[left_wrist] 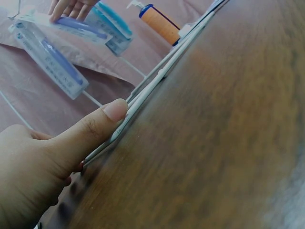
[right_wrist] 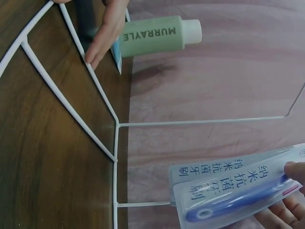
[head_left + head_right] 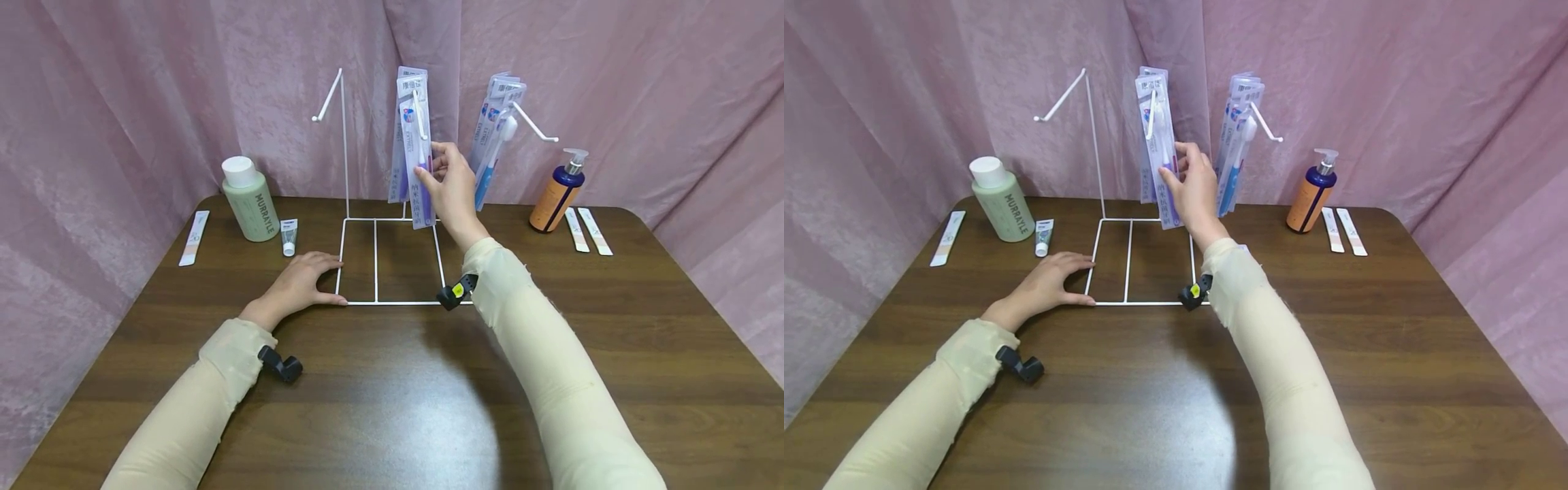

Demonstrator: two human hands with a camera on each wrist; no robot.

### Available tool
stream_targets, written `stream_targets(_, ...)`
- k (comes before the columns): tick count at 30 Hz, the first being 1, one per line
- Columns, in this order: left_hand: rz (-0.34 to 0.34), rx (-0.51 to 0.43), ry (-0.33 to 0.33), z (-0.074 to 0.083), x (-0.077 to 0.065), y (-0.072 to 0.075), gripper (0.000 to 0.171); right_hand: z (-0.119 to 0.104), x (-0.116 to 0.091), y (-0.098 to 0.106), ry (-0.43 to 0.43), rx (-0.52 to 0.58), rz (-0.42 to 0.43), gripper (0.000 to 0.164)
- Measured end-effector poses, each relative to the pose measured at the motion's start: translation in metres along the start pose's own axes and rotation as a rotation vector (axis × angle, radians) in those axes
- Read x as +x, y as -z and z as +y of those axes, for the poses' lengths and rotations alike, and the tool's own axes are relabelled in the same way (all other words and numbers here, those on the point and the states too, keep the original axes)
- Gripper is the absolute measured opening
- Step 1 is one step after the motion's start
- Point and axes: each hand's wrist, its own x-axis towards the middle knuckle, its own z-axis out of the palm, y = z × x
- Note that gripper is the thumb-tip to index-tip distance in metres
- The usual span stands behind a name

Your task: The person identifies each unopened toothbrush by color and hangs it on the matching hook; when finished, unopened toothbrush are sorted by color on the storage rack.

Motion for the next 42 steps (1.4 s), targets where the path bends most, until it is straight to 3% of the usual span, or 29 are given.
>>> stream_targets(15,-0.008,0.004,0.003,0.001,-0.003,0.002,0.083,0.000,0.004,0.012,0.011,-0.058,-0.101,0.050)
stream_targets(38,-0.008,-0.001,0.002,-0.002,-0.004,0.005,0.084,0.006,-0.031,0.091,0.142,-0.277,-0.273,0.049)
stream_targets(42,-0.007,-0.005,0.005,-0.002,-0.004,0.006,0.084,0.009,-0.039,0.104,0.123,-0.323,-0.310,0.049)
